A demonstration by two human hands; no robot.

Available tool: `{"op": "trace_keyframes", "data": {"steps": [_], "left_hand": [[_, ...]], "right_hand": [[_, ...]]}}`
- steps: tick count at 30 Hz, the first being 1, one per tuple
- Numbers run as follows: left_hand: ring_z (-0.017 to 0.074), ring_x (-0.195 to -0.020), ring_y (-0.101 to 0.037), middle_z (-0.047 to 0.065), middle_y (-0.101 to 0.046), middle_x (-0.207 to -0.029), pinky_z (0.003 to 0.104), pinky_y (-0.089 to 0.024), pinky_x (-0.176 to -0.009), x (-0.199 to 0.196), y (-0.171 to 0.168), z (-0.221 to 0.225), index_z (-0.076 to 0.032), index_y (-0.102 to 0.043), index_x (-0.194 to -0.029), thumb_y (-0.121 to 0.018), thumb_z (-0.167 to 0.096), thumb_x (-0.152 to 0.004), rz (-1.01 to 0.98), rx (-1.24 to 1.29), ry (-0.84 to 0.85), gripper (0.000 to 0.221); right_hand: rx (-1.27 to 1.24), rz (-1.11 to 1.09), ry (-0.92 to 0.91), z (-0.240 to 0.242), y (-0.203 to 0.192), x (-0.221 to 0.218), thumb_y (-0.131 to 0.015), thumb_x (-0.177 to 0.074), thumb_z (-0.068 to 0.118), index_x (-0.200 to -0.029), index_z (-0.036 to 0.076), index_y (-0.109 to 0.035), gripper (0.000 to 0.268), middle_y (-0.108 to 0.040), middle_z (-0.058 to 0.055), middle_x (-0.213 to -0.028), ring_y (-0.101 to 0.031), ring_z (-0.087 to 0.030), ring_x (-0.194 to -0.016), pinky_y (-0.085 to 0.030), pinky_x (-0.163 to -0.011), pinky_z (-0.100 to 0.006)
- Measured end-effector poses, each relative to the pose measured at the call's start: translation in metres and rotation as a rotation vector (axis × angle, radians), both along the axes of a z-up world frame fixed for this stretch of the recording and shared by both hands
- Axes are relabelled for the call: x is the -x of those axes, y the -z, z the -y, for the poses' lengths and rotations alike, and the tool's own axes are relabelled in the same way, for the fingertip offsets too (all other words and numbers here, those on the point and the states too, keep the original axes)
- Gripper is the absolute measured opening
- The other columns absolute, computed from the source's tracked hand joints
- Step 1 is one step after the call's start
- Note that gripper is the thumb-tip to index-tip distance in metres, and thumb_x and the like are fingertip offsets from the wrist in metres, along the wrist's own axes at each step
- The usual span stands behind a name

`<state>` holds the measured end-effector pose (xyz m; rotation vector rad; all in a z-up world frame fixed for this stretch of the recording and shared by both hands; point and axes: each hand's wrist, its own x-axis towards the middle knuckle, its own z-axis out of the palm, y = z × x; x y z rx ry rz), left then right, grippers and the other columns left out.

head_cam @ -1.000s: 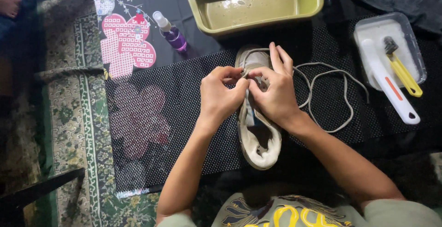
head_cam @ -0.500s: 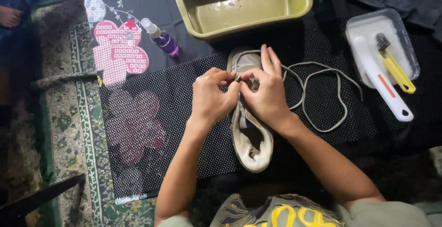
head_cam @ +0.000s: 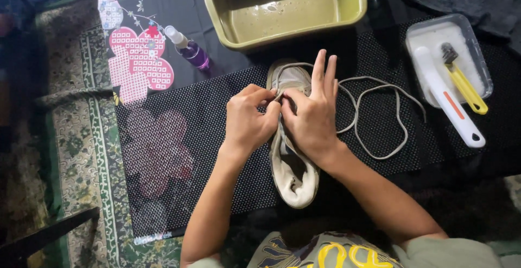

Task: Wringing out a cleaning cloth and then re-lacing a beige sneaker by threading the lace through the eyelets.

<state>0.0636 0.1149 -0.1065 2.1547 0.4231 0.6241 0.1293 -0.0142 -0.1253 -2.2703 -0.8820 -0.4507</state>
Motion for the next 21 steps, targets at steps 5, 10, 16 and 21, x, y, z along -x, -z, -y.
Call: {"op": "trace_keyframes", "data": {"steps": [5,10,16,21], "left_hand": [[0.0281,-0.072,-0.076,0.009,-0.076,-0.083,0.038,-0.063,-0.067,-0.003,0.001,-0.006,-0.007,-0.082,-0.088,-0.066,-0.019,-0.077,-0.035,0.031,0.039,0.022],[0.0253,-0.072,-0.076,0.008,-0.076,-0.084,0.033,-0.062,-0.059,-0.004,-0.002,-0.011,-0.009,-0.082,-0.089,-0.068,-0.018,-0.076,-0.056,0.101,0.066,0.021],[0.022,-0.071,-0.076,0.009,-0.076,-0.082,0.027,-0.06,-0.055,-0.002,-0.007,-0.012,-0.007,-0.081,-0.092,-0.071,-0.017,-0.074,-0.088,0.219,0.056,0.023],[0.0248,-0.073,-0.077,0.008,-0.077,-0.081,0.035,-0.063,-0.06,-0.002,-0.001,-0.01,-0.01,-0.081,-0.091,-0.072,-0.016,-0.074,-0.06,0.137,0.048,0.02]], "right_hand": [[-0.084,-0.071,-0.087,0.0,0.017,-0.015,-0.081,-0.078,0.012,-0.086,0.008,-0.08,0.009,-0.03,-0.029,-0.164,-0.029,-0.055,-0.149,-0.039,-0.108,-0.071],[-0.06,-0.008,-0.098,-0.006,0.018,-0.02,-0.082,-0.073,0.011,-0.078,0.006,-0.074,0.011,-0.033,-0.029,-0.163,-0.032,-0.054,-0.149,-0.039,-0.11,-0.068],[-0.01,0.136,-0.156,-0.009,0.019,-0.024,-0.082,-0.069,0.007,-0.074,0.005,-0.064,0.018,-0.036,-0.031,-0.161,-0.036,-0.053,-0.148,-0.039,-0.112,-0.065],[0.108,0.24,-0.073,-0.003,0.002,-0.01,-0.078,-0.078,0.012,-0.078,0.005,-0.07,0.011,-0.035,-0.033,-0.161,-0.031,-0.057,-0.148,-0.036,-0.113,-0.066]]}}
